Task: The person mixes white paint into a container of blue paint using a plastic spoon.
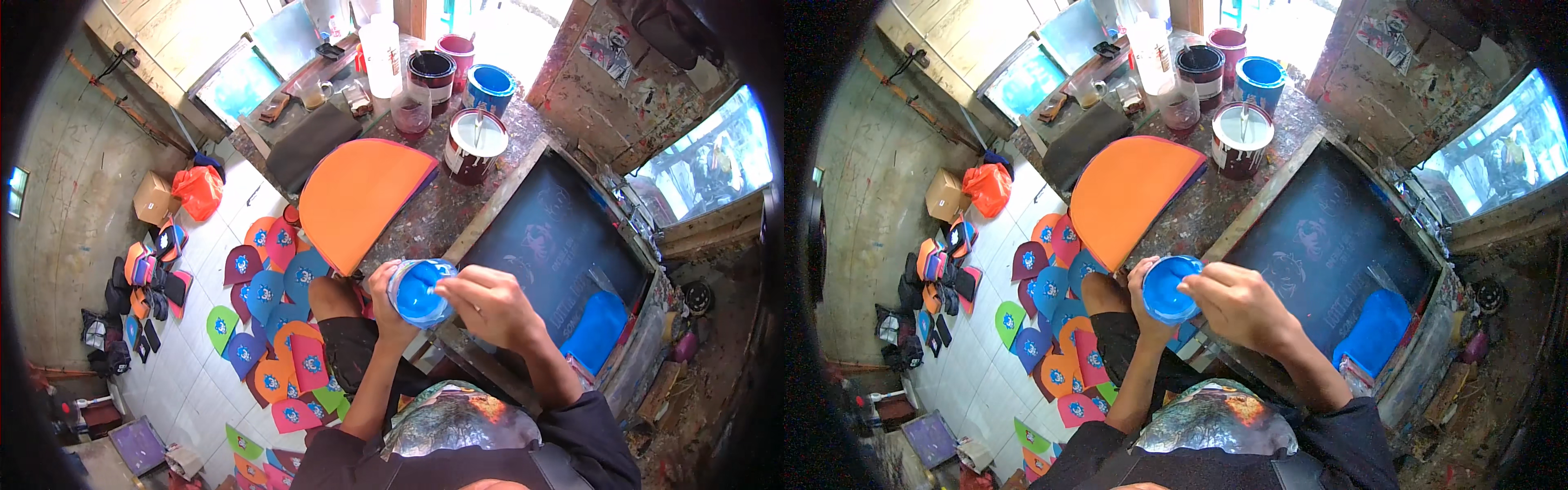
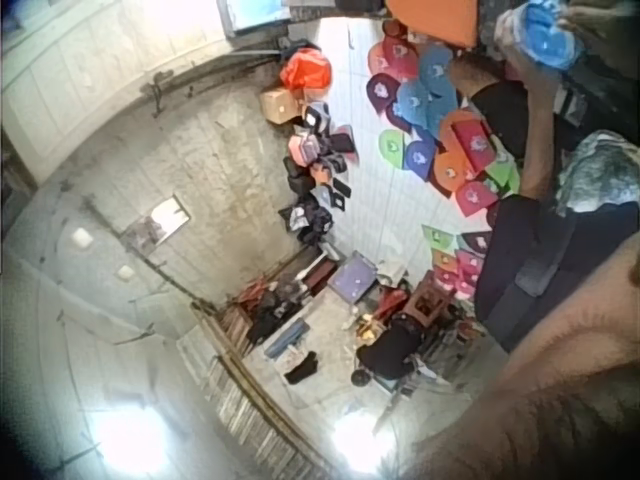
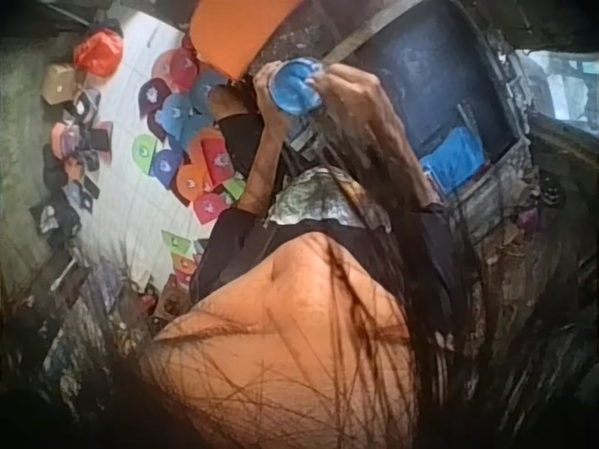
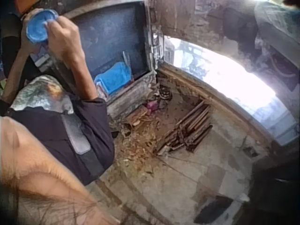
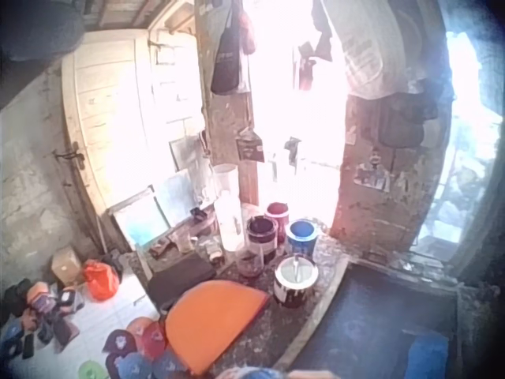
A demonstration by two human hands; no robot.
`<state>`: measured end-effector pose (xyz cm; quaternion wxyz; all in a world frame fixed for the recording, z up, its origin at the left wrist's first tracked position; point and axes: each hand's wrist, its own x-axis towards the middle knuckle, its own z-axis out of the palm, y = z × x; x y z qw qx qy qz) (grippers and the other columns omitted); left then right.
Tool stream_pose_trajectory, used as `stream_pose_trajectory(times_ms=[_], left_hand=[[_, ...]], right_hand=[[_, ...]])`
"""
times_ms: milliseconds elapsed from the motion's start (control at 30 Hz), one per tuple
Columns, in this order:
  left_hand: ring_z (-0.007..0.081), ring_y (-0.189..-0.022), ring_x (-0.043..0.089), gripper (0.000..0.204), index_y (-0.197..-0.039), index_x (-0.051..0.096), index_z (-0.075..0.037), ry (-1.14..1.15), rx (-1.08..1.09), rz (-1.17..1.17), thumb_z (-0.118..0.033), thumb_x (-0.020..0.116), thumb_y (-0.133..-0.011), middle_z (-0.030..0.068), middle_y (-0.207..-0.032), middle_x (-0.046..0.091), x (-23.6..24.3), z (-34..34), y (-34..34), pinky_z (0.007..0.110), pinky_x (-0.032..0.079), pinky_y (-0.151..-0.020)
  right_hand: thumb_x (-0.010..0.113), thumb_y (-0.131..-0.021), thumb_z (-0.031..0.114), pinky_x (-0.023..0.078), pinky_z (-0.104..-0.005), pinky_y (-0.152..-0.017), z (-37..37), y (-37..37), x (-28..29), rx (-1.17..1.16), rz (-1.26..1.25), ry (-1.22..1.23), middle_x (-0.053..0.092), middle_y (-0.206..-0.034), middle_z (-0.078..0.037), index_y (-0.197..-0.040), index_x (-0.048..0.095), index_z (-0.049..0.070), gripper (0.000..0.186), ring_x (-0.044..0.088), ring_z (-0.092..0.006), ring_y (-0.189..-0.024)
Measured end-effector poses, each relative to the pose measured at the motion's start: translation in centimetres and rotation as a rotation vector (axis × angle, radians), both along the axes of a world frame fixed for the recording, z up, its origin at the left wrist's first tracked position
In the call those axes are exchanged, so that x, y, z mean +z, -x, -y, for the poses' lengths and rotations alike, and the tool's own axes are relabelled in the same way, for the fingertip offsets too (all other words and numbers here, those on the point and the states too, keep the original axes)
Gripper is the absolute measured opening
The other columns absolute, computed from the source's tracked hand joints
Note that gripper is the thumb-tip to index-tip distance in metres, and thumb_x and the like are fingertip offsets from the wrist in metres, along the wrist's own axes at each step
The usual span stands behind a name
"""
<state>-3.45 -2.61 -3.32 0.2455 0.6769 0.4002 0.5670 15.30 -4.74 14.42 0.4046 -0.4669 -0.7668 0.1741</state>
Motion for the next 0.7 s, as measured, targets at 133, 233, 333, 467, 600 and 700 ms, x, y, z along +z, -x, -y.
stream_pose_trajectory(times_ms=[133,233,333,467,600,700], left_hand=[[0.034,-0.131,0.056,0.098,-0.147,0.043,-0.006,-0.006,-0.004,-0.022,-0.015,0.098,-0.067,0.0207,-0.143,0.052,0.6,-0.3,0.0,0.045,0.047,-0.112],[0.0392,-0.124,0.06,0.089,-0.141,0.047,-0.004,0.007,0.029,0.039,-0.012,0.096,-0.067,0.0229,-0.136,0.058,0.7,-0.1,-0.5,0.048,0.05,-0.106],[0.0393,-0.125,0.06,0.089,-0.14,0.047,-0.003,-0.027,0.019,0.015,-0.012,0.097,-0.067,0.023,-0.135,0.058,0.9,-0.3,-0.2,0.048,0.05,-0.106],[0.0398,-0.124,0.06,0.09,-0.14,0.047,-0.003,-0.016,0.04,0.015,-0.013,0.097,-0.066,0.0235,-0.134,0.059,1.0,-0.2,-0.4,0.049,0.049,-0.107],[0.0397,-0.124,0.06,0.09,-0.14,0.047,-0.003,0.012,0.023,0.019,-0.013,0.097,-0.066,0.0236,-0.134,0.059,0.6,0.2,-0.2,0.049,0.049,-0.107],[0.0399,-0.125,0.06,0.091,-0.14,0.047,-0.003,-0.034,0.037,-0.01,-0.014,0.097,-0.065,0.0236,-0.134,0.059,1.2,-0.2,-0.3,0.049,0.048,-0.107]], right_hand=[[0.076,-0.092,0.002,0.059,-0.0381,-0.064,-0.3,-0.3,1.0,-0.083,-0.073,-0.009,0.069,-0.082,-0.015,-0.097,0.075,-0.003,0.007,0.071,-0.0288,-0.071],[0.076,-0.091,0.002,0.059,-0.0379,-0.063,0.0,0.1,-0.2,0.037,0.045,0.029,0.072,-0.085,-0.016,-0.097,0.075,-0.002,0.007,0.072,-0.0292,-0.073],[0.076,-0.092,0.002,0.058,-0.0387,-0.064,-0.2,-0.1,1.0,-0.031,-0.051,-0.011,0.069,-0.083,-0.015,-0.096,0.073,-0.002,0.006,0.071,-0.0303,-0.072],[0.076,-0.092,0.002,0.057,-0.0386,-0.063,0.2,0.5,0.2,-0.031,-0.034,0.008,0.069,-0.082,-0.016,-0.095,0.073,-0.003,0.007,0.071,-0.0301,-0.071],[0.076,-0.092,0.002,0.057,-0.0386,-0.063,0.1,0.2,1.0,-0.068,-0.082,0.04,0.068,-0.081,-0.016,-0.096,0.073,-0.004,0.007,0.07,-0.03,-0.07],[0.077,-0.092,0.003,0.056,-0.0373,-0.061,0.3,0.4,-0.4,-0.079,-0.022,0.073,0.068,-0.079,-0.015,-0.097,0.076,-0.003,0.008,0.069,-0.0282,-0.067]])
